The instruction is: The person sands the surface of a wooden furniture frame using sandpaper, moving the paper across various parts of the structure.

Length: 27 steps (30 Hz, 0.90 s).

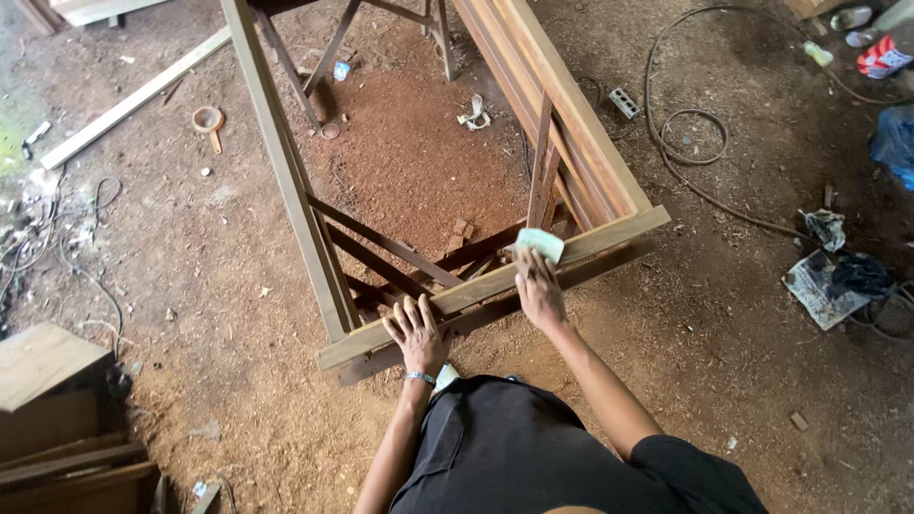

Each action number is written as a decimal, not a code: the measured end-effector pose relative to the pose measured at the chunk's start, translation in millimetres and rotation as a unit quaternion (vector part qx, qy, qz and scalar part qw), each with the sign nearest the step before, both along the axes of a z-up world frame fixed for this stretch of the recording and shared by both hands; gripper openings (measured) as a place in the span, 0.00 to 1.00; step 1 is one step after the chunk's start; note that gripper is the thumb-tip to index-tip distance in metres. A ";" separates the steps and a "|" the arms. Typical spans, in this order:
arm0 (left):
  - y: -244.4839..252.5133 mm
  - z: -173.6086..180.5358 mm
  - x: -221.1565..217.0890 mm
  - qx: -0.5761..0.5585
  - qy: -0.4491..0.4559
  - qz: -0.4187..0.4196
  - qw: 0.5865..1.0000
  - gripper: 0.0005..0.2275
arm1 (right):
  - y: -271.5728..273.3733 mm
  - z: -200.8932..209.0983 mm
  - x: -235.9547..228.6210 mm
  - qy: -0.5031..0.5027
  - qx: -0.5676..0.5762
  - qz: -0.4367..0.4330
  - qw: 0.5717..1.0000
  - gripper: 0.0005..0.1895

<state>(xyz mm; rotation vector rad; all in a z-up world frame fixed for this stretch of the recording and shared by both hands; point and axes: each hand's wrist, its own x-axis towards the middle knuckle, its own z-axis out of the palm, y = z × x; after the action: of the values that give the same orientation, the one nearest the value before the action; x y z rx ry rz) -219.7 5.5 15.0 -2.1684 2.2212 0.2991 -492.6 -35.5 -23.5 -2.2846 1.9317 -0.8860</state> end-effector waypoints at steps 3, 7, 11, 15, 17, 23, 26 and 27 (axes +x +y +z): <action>-2.9 -8.2 2.6 -0.021 0.014 -0.012 1.000 0.46 | 16.0 4.6 -9.4 -0.024 0.008 0.046 0.999 0.22; -0.5 -11.7 7.0 -0.039 0.011 -0.035 0.999 0.46 | 14.1 12.3 -34.2 -0.039 -0.005 0.043 0.998 0.23; 5.3 -1.9 10.9 -0.042 0.040 -0.041 0.997 0.45 | -6.2 8.4 -18.7 -0.053 0.024 -0.044 0.997 0.26; 3.9 2.1 11.6 -0.062 0.050 -0.050 0.996 0.45 | -9.2 4.5 10.8 -0.019 0.029 -0.011 0.999 0.26; 1.9 0.4 11.9 -0.074 0.041 -0.053 0.995 0.44 | 2.9 -1.7 15.1 -0.019 0.012 0.039 0.999 0.25; -0.6 -4.1 1.5 -0.064 0.008 -0.024 0.998 0.45 | 22.0 3.7 -54.3 -0.035 0.010 0.060 0.998 0.24; 2.6 -9.3 1.4 -0.058 -0.028 -0.013 0.998 0.47 | 12.5 12.6 -76.6 -0.081 0.037 -0.018 0.996 0.22; -2.2 -9.9 -1.7 -0.047 -0.028 -0.006 0.999 0.48 | 4.4 14.2 -78.5 -0.058 -0.002 -0.035 0.998 0.21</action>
<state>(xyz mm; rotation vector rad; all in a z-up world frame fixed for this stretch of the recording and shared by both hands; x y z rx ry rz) -221.3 3.3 5.1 -2.1792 2.2605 0.1362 -571.1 -31.1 -9.4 -2.1278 1.9721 -1.0054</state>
